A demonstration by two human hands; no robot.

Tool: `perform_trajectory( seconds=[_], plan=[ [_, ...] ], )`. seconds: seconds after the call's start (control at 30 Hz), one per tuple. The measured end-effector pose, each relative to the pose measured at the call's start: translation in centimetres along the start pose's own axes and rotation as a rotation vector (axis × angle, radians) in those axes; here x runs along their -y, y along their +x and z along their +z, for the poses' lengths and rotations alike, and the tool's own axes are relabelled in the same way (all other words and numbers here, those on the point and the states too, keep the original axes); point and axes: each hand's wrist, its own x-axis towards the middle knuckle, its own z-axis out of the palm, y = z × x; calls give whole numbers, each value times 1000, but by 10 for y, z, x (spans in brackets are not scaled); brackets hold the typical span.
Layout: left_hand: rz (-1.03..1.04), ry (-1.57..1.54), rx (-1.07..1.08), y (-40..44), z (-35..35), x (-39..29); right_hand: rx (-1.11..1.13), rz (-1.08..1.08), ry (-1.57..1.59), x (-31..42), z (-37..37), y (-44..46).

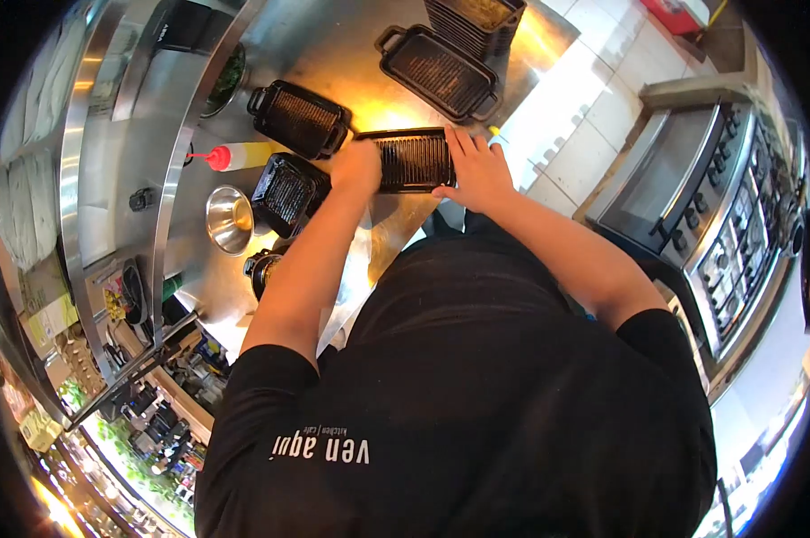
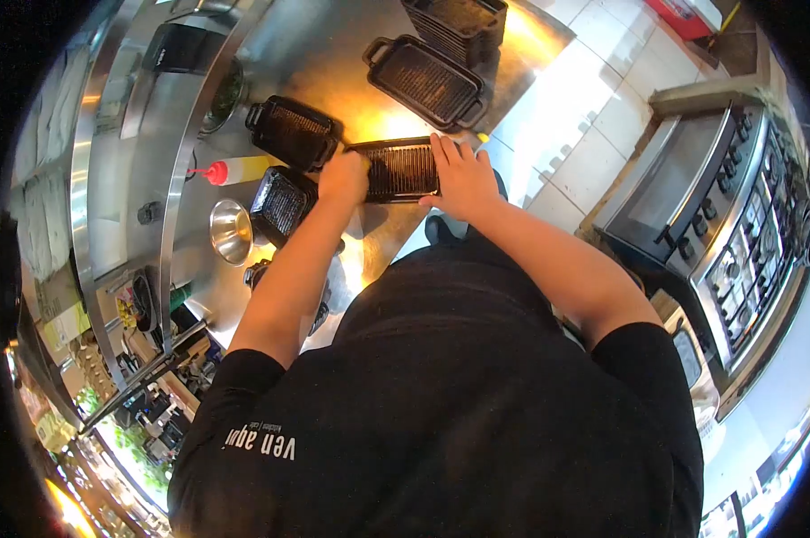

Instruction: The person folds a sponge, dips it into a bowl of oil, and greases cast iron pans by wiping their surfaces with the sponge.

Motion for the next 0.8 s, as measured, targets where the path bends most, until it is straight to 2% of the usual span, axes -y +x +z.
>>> perform_trajectory(
  seconds=[0.1, 0.17, 0.2, 0.27, 0.3, 0.53, 0.6, 0.67, 0.8],
  plan=[
    [49, -5, 37, -12, 19, 7, 19, -8, -37, 2, -5, -1],
    [209, 125, 162, -11, 18, 16, 22, -25, -37, 3, -7, 1],
    [202, 124, 155, -12, 7, 14, 29, -28, -40, 3, -6, 1],
    [120, 55, 0, -14, -23, 3, 30, -28, -47, 1, -3, 3],
    [115, 83, -97, 3, -7, 11, 21, -37, -55, 0, -1, 3],
    [140, 150, -146, -21, 18, 0, 87, -36, -56, 4, -3, 5],
    [47, 115, 7, -23, 13, -4, 92, -35, -71, 6, -6, 5],
    [45, 112, 9, -20, 10, 2, 98, -32, -87, 8, -7, 4],
    [103, 137, 255, -2, -14, 31, 60, -43, -98, 7, -2, 7]
  ],
)
